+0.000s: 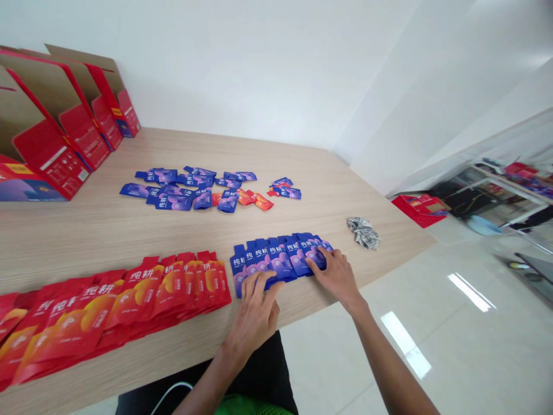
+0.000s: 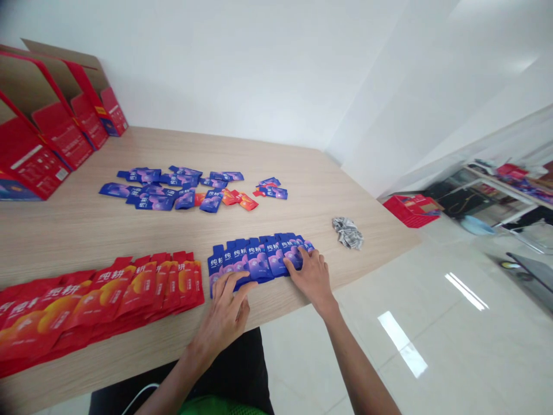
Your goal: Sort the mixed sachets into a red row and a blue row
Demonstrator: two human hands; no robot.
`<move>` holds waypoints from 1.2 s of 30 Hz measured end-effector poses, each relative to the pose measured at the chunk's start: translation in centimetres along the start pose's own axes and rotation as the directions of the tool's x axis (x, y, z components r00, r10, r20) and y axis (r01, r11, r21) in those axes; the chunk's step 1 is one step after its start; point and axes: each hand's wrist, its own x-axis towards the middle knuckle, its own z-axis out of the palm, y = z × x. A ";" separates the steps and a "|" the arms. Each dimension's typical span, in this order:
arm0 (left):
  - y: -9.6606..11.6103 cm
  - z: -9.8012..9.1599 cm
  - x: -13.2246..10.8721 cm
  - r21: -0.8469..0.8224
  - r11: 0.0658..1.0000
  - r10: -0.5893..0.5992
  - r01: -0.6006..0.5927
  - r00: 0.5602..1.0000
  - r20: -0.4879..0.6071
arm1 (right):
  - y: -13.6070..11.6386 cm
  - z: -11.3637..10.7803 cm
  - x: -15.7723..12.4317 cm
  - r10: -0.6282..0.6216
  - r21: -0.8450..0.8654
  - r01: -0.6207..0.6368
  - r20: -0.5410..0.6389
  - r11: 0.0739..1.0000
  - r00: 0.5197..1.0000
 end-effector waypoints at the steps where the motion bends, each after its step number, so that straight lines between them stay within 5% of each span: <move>1: 0.0 0.0 0.0 0.001 1.000 -0.004 0.004 1.000 0.003 | 0.0 0.0 0.0 -0.004 0.007 0.004 -0.010 1.000 1.000; 8: 0.0 -0.2 0.0 -0.013 1.000 -0.016 0.016 1.000 0.016 | 0.8 -0.8 0.4 -0.014 0.006 0.014 -0.032 1.000 0.999; 11: 0.1 -0.1 0.0 -0.041 0.999 -0.025 0.026 0.999 0.020 | 0.2 -1.6 2.7 -0.116 0.050 0.121 -0.084 0.991 0.990; 16: 0.1 0.0 -0.1 -0.085 0.996 0.048 -0.041 0.995 0.082 | -4.8 -2.1 12.3 -0.427 0.163 0.426 -0.032 0.890 0.904; 20: 0.1 0.0 -0.4 -0.093 0.986 0.152 -0.137 0.970 0.189 | -8.2 -1.3 21.7 -0.337 -0.067 0.343 0.079 0.937 0.938; 24: 0.0 0.1 -0.6 -0.121 0.966 0.251 -0.227 0.935 0.252 | -8.2 -0.4 27.6 -0.309 -0.164 0.332 0.151 0.929 0.939; 30: -0.1 0.0 -0.5 -0.119 0.958 0.285 -0.262 0.921 0.265 | -6.1 0.8 30.9 -0.412 -0.138 0.444 0.209 0.885 0.887; 36: -0.2 0.0 -0.5 -0.139 0.952 0.300 -0.274 0.925 0.233 | -4.0 1.1 31.0 -0.434 -0.128 0.459 0.182 0.879 0.882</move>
